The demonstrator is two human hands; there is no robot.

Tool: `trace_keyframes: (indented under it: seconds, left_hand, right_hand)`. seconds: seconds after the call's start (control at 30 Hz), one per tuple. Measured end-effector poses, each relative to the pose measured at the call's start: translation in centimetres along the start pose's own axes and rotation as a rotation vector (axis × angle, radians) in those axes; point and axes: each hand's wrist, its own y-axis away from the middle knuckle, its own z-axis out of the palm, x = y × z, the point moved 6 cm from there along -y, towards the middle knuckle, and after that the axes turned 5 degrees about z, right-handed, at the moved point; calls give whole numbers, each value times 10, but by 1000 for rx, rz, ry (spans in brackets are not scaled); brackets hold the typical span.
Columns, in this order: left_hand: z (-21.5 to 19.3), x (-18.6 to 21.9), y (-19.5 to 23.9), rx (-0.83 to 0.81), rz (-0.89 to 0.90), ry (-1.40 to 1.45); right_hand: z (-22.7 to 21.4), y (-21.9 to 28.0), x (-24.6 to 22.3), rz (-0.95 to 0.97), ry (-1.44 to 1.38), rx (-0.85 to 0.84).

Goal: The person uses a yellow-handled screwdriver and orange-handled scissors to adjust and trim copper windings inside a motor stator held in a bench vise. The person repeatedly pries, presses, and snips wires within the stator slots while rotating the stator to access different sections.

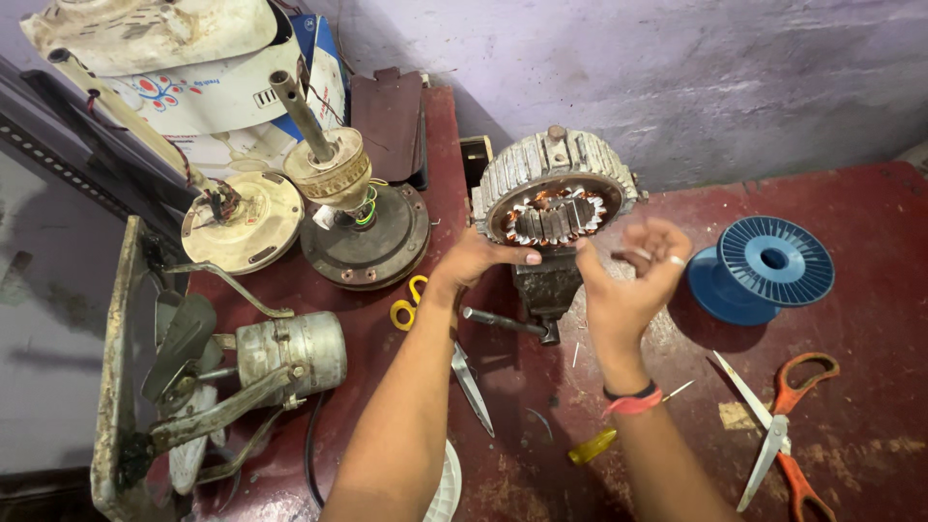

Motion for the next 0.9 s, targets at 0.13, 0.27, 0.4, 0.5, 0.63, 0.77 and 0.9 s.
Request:
trace_keyframes:
  seconds: [0.13,0.27,0.4,0.5,0.63,0.77,0.9]
  left_hand:
    - [-4,-5,1,4,-39,-27]
    - [-3,-2,0,-5,-28,-19]
    - [1,1,3,-42,-25,43]
    - [0,4,4,-10,-12,7]
    - [1,3,3,-23,-19,17]
    - [1,5,2,-15,-5,17]
    - [2,4,2,-3,-28,1]
  right_hand:
    - [7,11,4,297,-26,-37]
    - [10,9,-8,338,141,-81]
    - [16,10,-11,410,193,-145]
    - [21,10,-8,452,109,-172]
    - [24,8,-2,455,32,-176]
    - [25,11,6,542,-55,-159]
    - [24,15,9,564,-141,-152]
